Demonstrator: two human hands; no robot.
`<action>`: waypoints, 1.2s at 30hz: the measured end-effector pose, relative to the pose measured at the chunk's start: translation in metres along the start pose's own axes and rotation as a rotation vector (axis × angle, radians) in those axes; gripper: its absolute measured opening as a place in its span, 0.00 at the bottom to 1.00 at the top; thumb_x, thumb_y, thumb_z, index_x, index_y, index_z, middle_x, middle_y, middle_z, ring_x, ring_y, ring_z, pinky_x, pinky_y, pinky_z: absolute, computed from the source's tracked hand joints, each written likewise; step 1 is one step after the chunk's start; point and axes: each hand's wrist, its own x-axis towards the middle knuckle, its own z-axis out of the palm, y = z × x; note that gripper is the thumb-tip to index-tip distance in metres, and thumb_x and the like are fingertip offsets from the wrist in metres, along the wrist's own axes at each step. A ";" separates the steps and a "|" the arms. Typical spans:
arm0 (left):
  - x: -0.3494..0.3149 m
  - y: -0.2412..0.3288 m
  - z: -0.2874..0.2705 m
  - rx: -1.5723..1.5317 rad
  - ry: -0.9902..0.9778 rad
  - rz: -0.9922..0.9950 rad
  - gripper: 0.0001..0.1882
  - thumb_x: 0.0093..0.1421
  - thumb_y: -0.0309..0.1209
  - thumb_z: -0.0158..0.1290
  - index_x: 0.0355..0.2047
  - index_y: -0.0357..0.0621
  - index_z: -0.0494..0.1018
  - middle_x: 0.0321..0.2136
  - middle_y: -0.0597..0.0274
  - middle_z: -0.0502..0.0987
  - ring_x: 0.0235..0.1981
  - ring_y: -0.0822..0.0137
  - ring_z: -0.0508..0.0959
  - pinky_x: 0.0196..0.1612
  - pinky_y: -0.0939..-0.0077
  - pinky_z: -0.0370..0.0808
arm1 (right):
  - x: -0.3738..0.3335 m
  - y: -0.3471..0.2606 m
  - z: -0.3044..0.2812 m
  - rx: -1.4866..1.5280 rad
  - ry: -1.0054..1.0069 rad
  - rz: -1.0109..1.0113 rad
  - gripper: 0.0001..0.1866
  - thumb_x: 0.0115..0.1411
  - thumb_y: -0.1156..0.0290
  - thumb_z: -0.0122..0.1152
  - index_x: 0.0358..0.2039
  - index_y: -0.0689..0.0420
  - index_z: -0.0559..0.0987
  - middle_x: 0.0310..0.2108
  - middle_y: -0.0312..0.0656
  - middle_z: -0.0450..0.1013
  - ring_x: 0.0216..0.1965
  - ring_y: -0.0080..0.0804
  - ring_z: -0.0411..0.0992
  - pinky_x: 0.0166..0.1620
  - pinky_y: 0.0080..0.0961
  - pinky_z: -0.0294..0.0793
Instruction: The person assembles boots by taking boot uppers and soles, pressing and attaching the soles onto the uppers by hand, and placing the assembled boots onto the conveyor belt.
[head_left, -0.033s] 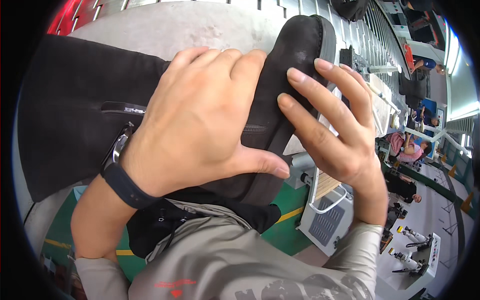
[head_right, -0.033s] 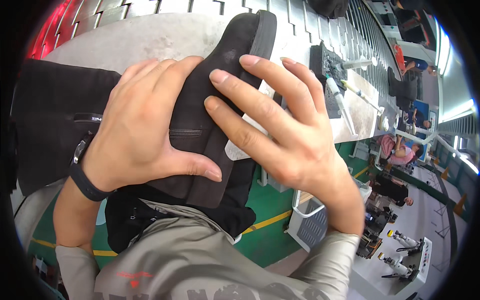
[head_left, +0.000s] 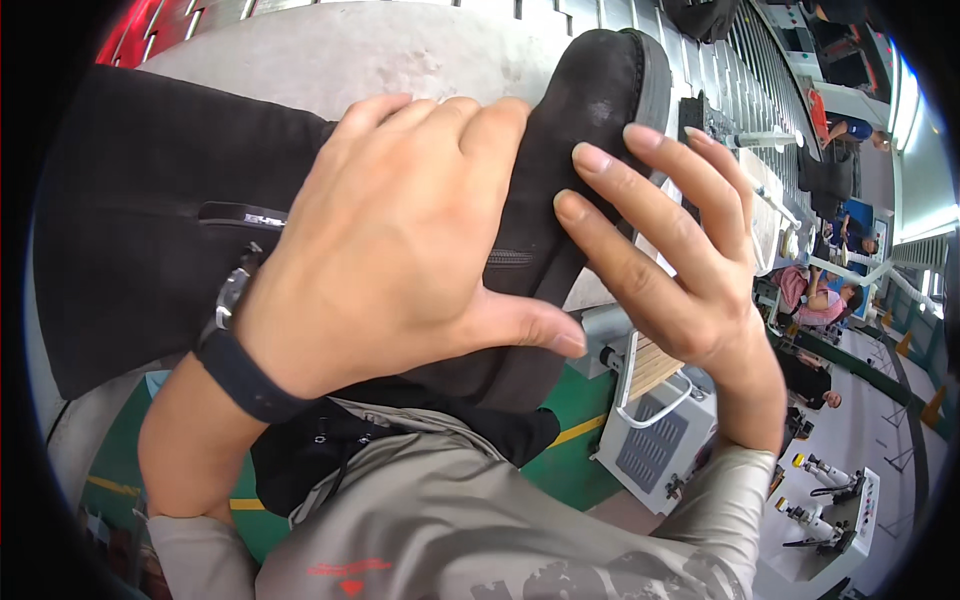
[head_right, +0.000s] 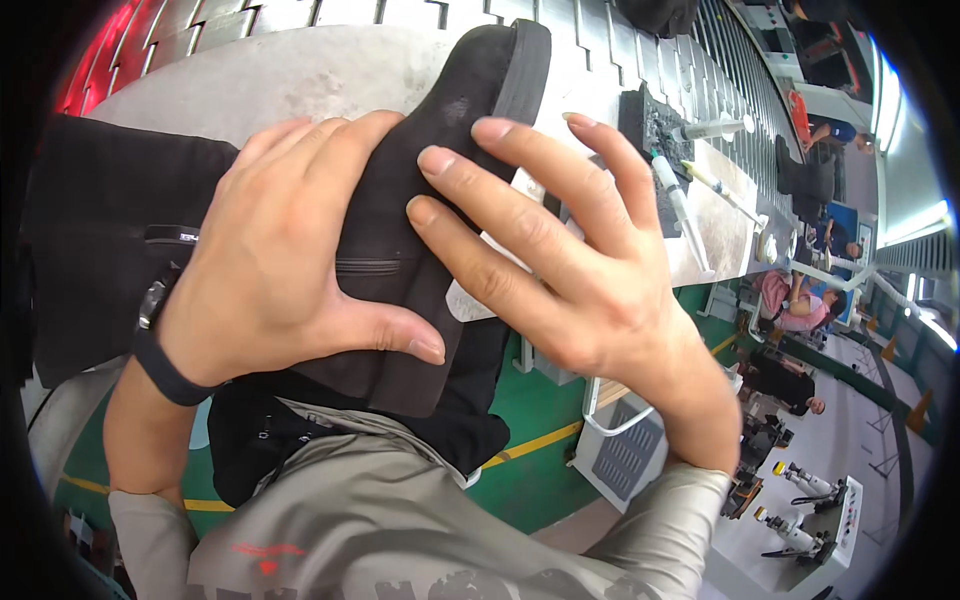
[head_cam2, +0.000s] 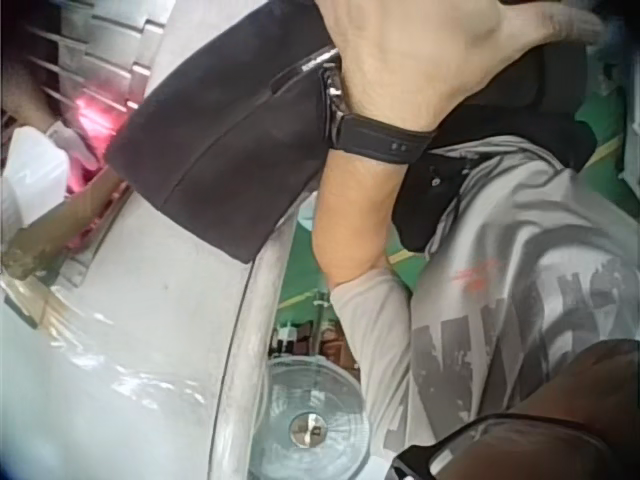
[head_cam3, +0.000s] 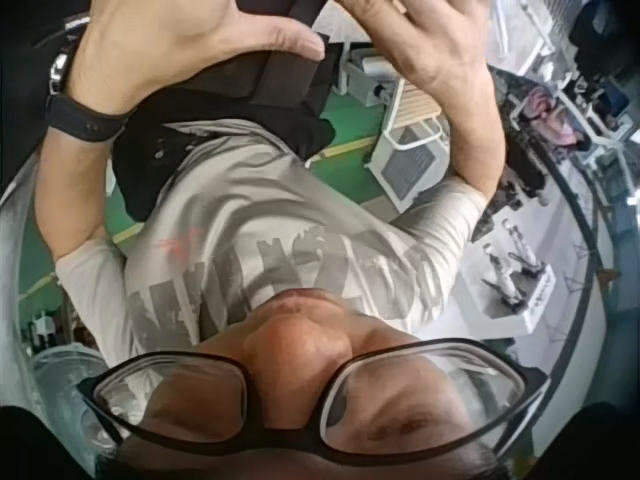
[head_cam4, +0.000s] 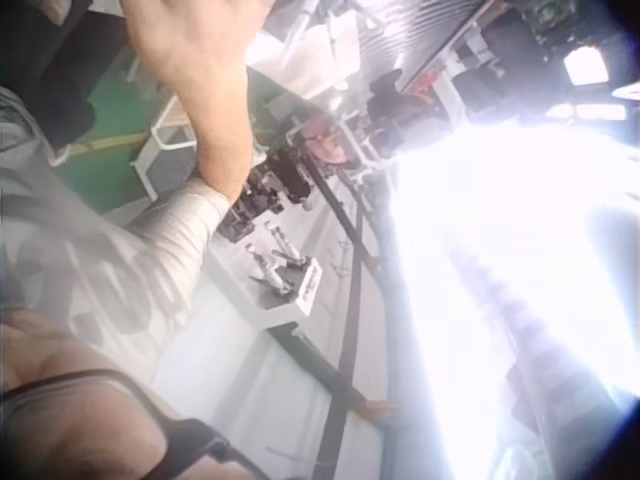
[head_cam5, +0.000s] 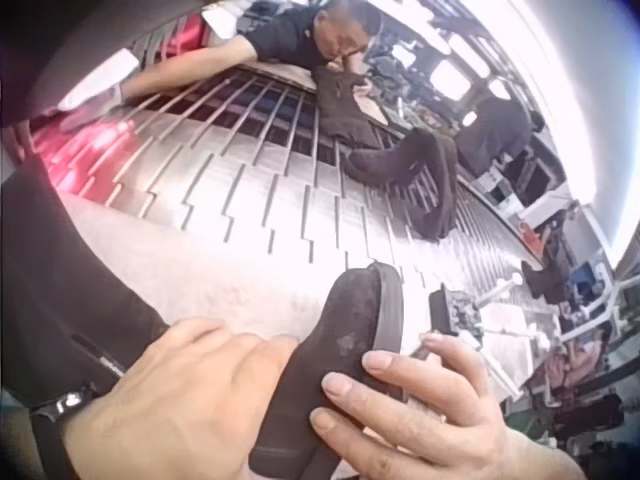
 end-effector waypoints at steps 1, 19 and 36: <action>0.002 0.002 0.000 -0.003 -0.054 -0.014 0.63 0.38 0.65 0.77 0.64 0.31 0.69 0.52 0.44 0.80 0.54 0.42 0.79 0.58 0.54 0.72 | -0.002 0.005 0.004 -0.005 0.042 -0.043 0.21 0.53 0.70 0.73 0.50 0.52 0.89 0.55 0.41 0.83 0.58 0.46 0.77 0.62 0.50 0.76; 0.008 0.012 0.008 0.078 -0.037 -0.081 0.57 0.38 0.60 0.78 0.60 0.33 0.71 0.46 0.48 0.81 0.48 0.47 0.81 0.54 0.57 0.72 | 0.004 0.041 0.025 0.169 0.249 -0.362 0.15 0.47 0.74 0.79 0.37 0.56 0.85 0.40 0.38 0.81 0.40 0.39 0.76 0.46 0.49 0.78; 0.009 0.018 0.014 0.075 0.020 -0.112 0.46 0.52 0.59 0.72 0.56 0.31 0.73 0.39 0.52 0.78 0.43 0.51 0.78 0.50 0.58 0.69 | -0.027 0.013 0.030 1.094 0.031 0.675 0.09 0.57 0.76 0.72 0.32 0.62 0.77 0.27 0.42 0.78 0.28 0.25 0.76 0.34 0.23 0.74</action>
